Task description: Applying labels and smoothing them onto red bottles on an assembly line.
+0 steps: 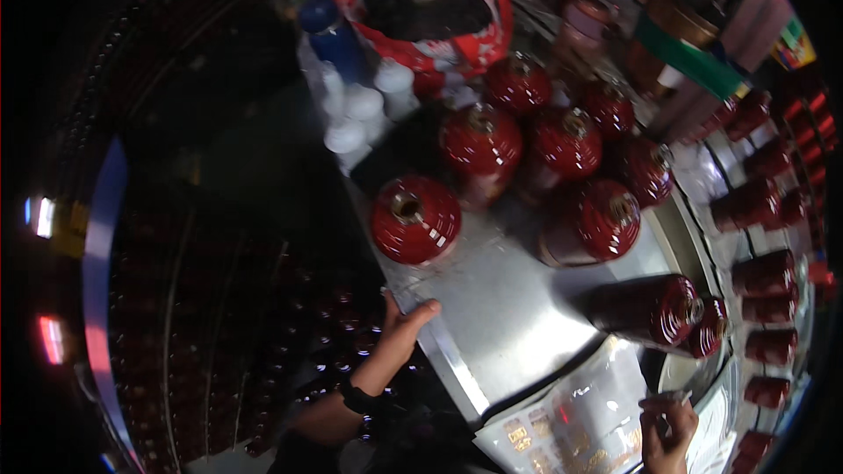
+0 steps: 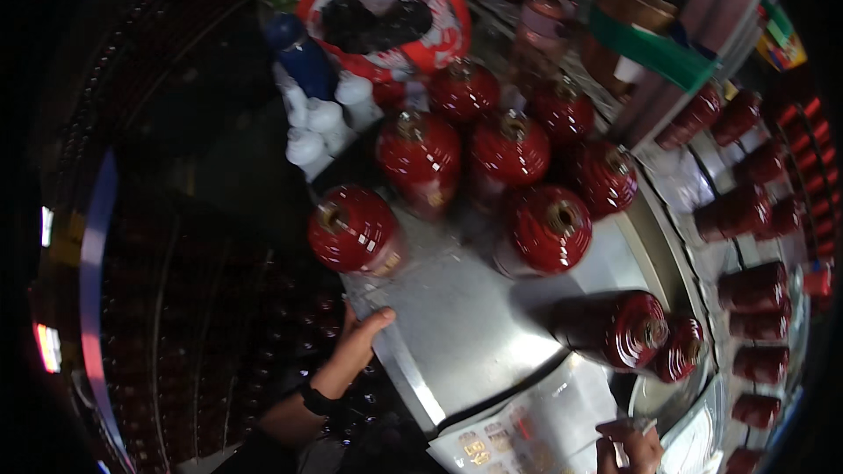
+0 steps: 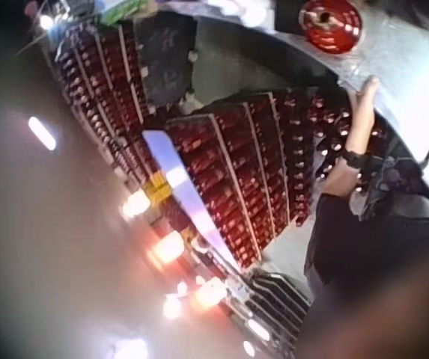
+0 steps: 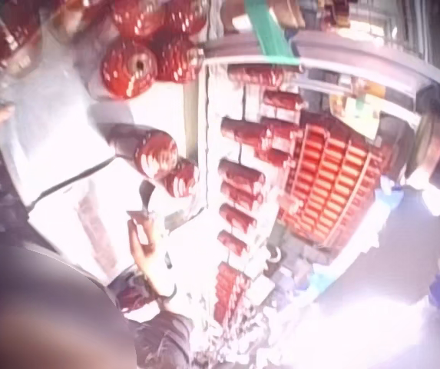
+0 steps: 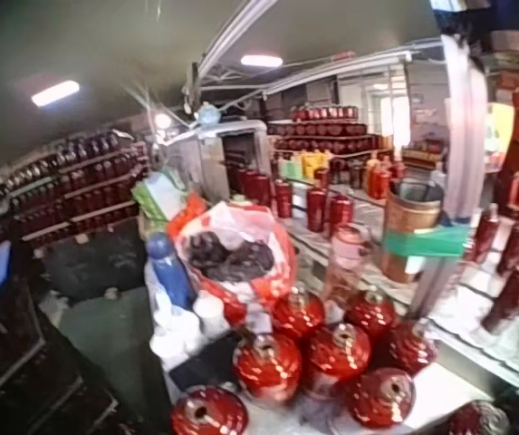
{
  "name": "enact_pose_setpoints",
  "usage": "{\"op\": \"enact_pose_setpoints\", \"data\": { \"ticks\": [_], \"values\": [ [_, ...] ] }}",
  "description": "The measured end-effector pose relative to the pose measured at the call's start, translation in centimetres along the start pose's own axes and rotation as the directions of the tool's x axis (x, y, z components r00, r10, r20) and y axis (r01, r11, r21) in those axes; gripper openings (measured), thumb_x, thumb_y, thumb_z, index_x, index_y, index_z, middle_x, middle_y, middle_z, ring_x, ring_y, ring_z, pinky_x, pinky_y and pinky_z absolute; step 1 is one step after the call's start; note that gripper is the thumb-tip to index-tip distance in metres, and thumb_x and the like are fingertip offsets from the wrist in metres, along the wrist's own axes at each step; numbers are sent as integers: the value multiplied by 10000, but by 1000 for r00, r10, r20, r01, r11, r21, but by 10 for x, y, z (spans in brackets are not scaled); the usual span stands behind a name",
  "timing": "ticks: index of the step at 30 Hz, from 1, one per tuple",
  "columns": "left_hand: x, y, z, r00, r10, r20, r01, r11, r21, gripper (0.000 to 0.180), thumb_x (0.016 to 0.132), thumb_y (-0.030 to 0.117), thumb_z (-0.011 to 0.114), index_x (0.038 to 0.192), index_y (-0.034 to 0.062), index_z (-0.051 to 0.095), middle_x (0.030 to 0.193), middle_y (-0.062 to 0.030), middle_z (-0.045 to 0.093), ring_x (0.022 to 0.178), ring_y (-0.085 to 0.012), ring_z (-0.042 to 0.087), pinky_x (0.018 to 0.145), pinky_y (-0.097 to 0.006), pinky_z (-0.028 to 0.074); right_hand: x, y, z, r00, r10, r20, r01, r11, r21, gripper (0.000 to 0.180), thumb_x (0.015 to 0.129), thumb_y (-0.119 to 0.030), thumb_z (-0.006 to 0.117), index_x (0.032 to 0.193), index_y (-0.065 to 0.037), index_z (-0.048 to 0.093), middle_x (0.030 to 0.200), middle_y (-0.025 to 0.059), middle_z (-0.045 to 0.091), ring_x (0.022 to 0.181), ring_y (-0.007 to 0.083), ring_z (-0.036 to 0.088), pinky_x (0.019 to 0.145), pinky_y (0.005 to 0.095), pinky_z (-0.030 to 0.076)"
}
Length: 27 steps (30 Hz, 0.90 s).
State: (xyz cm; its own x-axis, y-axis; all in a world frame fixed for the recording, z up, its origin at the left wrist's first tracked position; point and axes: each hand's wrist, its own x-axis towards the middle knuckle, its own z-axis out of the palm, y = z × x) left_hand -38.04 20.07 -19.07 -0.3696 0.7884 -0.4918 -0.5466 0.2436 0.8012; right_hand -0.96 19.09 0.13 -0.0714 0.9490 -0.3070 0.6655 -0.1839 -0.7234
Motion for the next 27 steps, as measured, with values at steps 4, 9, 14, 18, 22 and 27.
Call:
{"op": "enact_pose_setpoints", "data": {
  "ticks": [4,9,14,18,22,27],
  "values": [
    [-3,8,4,999,0,-47,3,999,44,733,779,91,691,1356,32,244,1186,-61,484,1063,-145,478,940,-299,386,33,-18,-16,981,-133,137,144,987,-67,170,859,27,596,1014,-22,649,999,86,651,923,158,607,791,271,488],
    [1,4,-1,997,-14,-77,24,992,120,692,795,127,684,1352,72,278,1195,-46,477,1072,-142,471,949,-301,377,50,-12,-34,969,-88,233,121,984,-130,145,886,-41,588,1014,-38,655,969,103,649,839,174,614,669,293,509],
    [5,9,-4,993,-113,-40,116,990,85,626,814,160,669,1334,77,332,1209,-51,488,1085,-156,473,938,-304,379,38,27,-35,989,-20,149,41,989,-139,136,903,-73,579,1010,-28,651,939,103,657,853,166,600,735,288,492],
    [12,-2,-18,979,-194,-67,200,975,95,584,825,160,661,1311,86,347,1160,-51,509,1051,-156,491,907,-301,395,51,5,-39,961,45,272,-15,994,-111,138,883,-58,594,1003,-25,655,915,111,670,853,173,619,802,292,480],
    [15,9,-10,960,-276,-47,278,959,43,556,824,143,668,1274,88,345,1130,-48,512,1014,-153,509,864,-291,421,66,-24,-43,959,12,284,39,984,-171,134,866,-86,604,969,-32,670,904,139,679,835,231,649,794,334,493],
    [11,-2,-31,993,-114,26,101,948,303,445,825,92,662,1205,80,431,1067,-26,543,974,-122,539,847,-291,441,46,-48,-53,953,149,262,-128,987,-97,168,859,-54,596,1016,-30,651,964,132,657,924,230,604,854,335,454]
  ]
}}
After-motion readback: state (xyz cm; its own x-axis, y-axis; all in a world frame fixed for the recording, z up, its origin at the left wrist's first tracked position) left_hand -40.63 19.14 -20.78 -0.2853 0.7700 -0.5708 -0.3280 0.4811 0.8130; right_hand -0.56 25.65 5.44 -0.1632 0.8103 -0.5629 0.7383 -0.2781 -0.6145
